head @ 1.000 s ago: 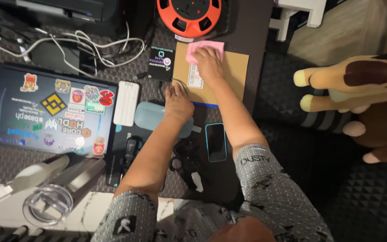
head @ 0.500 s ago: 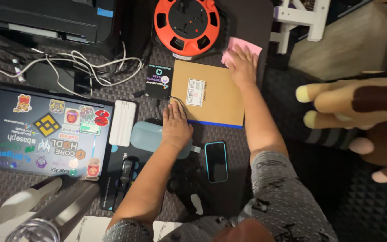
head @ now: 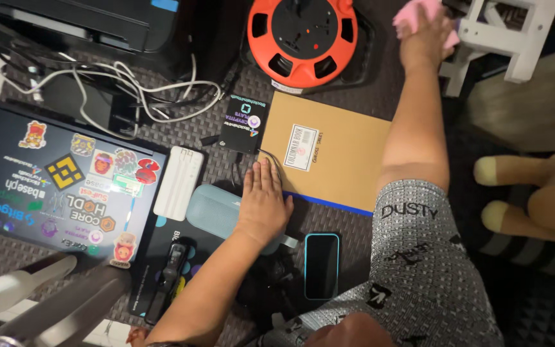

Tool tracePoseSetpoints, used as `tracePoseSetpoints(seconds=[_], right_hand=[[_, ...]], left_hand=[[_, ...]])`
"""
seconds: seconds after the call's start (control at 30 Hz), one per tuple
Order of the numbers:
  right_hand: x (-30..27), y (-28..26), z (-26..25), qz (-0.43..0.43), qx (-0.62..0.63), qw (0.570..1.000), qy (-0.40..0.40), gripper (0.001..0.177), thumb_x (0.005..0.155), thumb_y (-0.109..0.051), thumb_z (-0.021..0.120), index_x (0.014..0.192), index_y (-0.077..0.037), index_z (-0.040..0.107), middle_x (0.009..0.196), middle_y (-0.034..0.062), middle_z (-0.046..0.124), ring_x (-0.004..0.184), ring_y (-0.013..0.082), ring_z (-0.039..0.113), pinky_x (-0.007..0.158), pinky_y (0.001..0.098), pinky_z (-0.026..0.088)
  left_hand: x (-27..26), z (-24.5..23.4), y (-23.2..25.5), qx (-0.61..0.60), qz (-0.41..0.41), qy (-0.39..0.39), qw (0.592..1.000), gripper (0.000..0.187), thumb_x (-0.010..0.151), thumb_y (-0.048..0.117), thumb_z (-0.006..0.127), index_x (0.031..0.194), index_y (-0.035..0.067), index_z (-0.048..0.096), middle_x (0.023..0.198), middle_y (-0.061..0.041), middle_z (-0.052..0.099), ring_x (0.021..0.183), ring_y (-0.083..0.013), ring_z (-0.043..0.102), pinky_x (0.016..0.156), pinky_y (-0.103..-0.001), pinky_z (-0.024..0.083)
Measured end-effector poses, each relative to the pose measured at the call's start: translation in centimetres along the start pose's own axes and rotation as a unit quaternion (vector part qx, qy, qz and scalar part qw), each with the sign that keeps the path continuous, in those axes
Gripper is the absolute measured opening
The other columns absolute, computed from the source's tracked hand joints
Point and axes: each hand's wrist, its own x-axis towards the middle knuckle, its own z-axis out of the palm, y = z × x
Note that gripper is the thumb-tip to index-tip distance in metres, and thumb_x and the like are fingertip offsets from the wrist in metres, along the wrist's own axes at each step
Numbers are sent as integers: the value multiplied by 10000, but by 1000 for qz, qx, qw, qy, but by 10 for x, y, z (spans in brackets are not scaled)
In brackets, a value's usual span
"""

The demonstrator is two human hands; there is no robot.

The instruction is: The person wipes a desk surface and several items on it with a pink cloth, then sprays and wipes a black speaker and a massage chair. The person handles a phone, a power bank, and a mouse while cleaning.

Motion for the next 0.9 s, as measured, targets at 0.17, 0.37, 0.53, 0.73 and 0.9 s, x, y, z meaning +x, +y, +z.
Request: tracePoseSetpoints(seconds=[0.17,0.37,0.53,0.73,0.9], right_hand=[[1,51,29,-34,16,995,94,483,1031,-285,690,1485,-197,548,1607,181,360,1458,445,312,1187,494,318],[-156,104,-7,-151,125,974,111,476,994,-85,686,1460,-69,588,1513,251,507,1388,434,502,1162,459,409],[-270,98,-69,91,227,967,-66,421,1010,-201,638,1430,-183,634,1365,184,688,1205,418,643,1042,461,517],[-325,60,-48,-215,125,965,88,489,919,-54,681,1403,-111,637,1539,212,482,1444,468,446,1207,494,386],[-476,76,-75,-106,179,973,100,484,924,17,651,1400,-63,615,1555,237,468,1422,451,447,1172,467,397]], left_hand=[[5,0,-2,-12,-4,30,999,848,938,463,500,1507,-131,295,1593,-331,265,1489,-450,261,1217,-513,142],[3,-7,-5,5,-1,0,1000,840,936,434,501,1517,-139,301,1593,-330,289,1483,-436,286,1230,-526,119],[4,2,-9,5,4,6,1000,792,922,371,495,1514,-124,319,1598,-302,313,1490,-419,297,1230,-549,104],[10,10,-13,21,9,-8,1000,755,922,355,486,1514,-91,341,1608,-269,318,1482,-398,313,1196,-627,110],[13,-15,-18,-17,21,-52,998,696,954,393,453,1475,-62,376,1618,-227,307,1465,-361,326,1139,-726,134]])
